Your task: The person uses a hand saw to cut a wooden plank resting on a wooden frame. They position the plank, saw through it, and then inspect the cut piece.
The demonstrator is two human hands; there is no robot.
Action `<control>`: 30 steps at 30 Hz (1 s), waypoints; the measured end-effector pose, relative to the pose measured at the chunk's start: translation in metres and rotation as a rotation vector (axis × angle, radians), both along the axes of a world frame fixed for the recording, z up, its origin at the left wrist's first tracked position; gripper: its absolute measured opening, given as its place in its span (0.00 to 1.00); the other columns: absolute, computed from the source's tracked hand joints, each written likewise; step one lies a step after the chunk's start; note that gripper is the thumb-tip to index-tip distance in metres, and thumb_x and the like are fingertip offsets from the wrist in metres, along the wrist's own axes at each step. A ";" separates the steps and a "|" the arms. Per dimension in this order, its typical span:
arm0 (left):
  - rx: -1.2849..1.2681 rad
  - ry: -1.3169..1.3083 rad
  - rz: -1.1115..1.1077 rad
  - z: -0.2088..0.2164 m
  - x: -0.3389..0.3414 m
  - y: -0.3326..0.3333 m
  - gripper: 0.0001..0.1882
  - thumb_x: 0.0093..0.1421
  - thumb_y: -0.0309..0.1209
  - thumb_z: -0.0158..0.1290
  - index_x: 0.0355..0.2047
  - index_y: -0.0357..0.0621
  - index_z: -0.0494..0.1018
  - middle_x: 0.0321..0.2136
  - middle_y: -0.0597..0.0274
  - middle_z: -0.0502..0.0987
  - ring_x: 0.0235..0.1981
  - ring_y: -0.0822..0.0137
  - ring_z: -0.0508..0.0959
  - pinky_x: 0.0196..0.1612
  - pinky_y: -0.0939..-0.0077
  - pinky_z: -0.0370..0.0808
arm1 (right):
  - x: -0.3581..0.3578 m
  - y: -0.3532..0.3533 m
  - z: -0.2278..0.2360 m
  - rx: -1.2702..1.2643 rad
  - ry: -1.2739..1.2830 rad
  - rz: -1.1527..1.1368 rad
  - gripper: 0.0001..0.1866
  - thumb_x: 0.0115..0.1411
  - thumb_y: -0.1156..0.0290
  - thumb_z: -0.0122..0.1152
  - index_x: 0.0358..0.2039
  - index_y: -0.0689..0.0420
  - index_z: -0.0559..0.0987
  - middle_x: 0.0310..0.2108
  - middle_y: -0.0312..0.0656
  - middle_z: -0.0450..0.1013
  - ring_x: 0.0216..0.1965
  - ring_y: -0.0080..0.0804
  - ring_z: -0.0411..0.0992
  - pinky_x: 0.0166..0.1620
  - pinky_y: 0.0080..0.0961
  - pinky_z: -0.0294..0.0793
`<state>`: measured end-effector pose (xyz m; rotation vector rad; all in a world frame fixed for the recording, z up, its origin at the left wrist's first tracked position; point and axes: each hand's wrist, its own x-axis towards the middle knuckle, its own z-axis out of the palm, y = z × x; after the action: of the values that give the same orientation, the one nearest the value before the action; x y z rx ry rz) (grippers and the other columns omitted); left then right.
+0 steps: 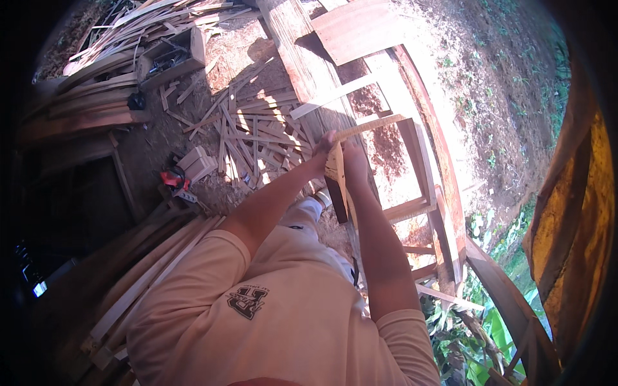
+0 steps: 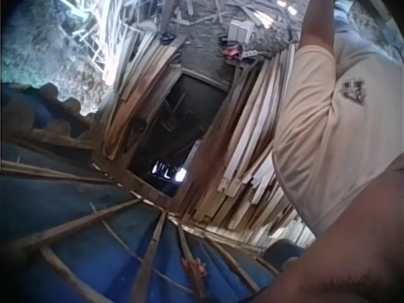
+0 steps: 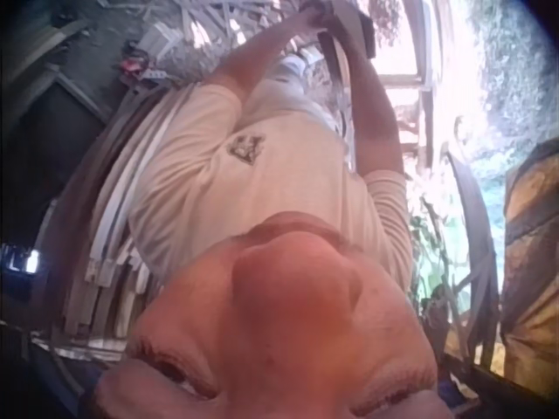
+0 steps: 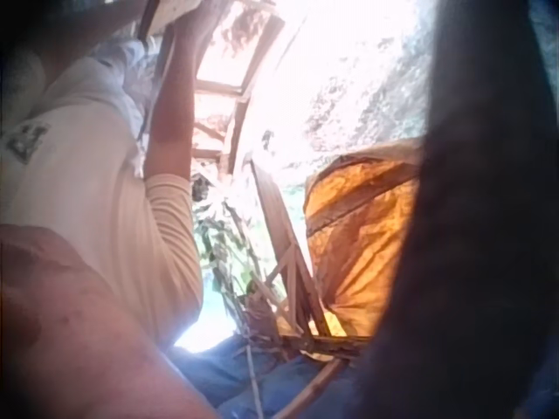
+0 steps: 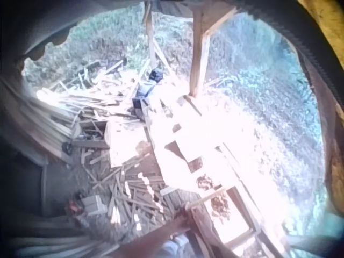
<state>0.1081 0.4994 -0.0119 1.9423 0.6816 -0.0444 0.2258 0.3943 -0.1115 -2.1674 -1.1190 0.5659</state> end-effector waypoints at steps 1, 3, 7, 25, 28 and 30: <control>0.099 0.030 -0.023 0.003 -0.004 0.000 0.44 0.62 0.52 0.55 0.75 0.54 0.55 0.76 0.40 0.39 0.77 0.40 0.39 0.75 0.37 0.39 | -0.002 0.005 0.012 -0.042 0.072 0.011 0.11 0.64 0.66 0.61 0.43 0.59 0.78 0.40 0.56 0.79 0.42 0.57 0.80 0.43 0.49 0.79; 0.121 0.033 0.028 0.007 -0.008 -0.002 0.42 0.63 0.50 0.55 0.74 0.55 0.56 0.76 0.43 0.39 0.78 0.41 0.39 0.75 0.37 0.41 | -0.005 0.014 0.043 -0.092 0.119 0.046 0.11 0.64 0.66 0.62 0.43 0.59 0.78 0.38 0.56 0.79 0.40 0.57 0.80 0.42 0.48 0.79; 0.217 0.133 0.031 0.017 -0.009 -0.008 0.39 0.63 0.49 0.54 0.73 0.57 0.58 0.76 0.48 0.40 0.78 0.44 0.39 0.74 0.36 0.44 | -0.005 0.016 0.081 -0.058 0.024 0.116 0.10 0.64 0.67 0.61 0.42 0.57 0.79 0.38 0.56 0.79 0.40 0.56 0.81 0.42 0.47 0.79; -0.292 -0.040 0.186 -0.071 -0.007 0.013 0.58 0.48 0.43 0.71 0.73 0.49 0.47 0.67 0.38 0.58 0.69 0.38 0.57 0.70 0.38 0.50 | -0.009 0.014 0.083 0.019 0.196 0.085 0.10 0.59 0.72 0.63 0.42 0.55 0.80 0.37 0.56 0.76 0.41 0.60 0.78 0.43 0.46 0.79; -0.304 0.117 0.183 -0.080 -0.017 0.024 0.61 0.45 0.46 0.74 0.73 0.51 0.48 0.67 0.41 0.59 0.69 0.39 0.58 0.70 0.39 0.51 | -0.014 0.029 0.142 -0.109 0.162 0.172 0.16 0.57 0.68 0.69 0.45 0.56 0.81 0.40 0.57 0.78 0.43 0.60 0.78 0.46 0.47 0.79; -0.321 0.126 0.162 -0.050 -0.013 0.019 0.63 0.43 0.48 0.75 0.73 0.51 0.48 0.67 0.42 0.60 0.69 0.40 0.59 0.70 0.39 0.51 | -0.001 0.017 0.144 -0.053 0.221 0.183 0.20 0.56 0.65 0.72 0.48 0.55 0.82 0.42 0.57 0.78 0.45 0.59 0.78 0.49 0.46 0.78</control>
<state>0.0953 0.5181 -0.0624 1.5822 0.8575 -0.1668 0.2251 0.4114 0.0325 -1.9995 -1.1980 0.9028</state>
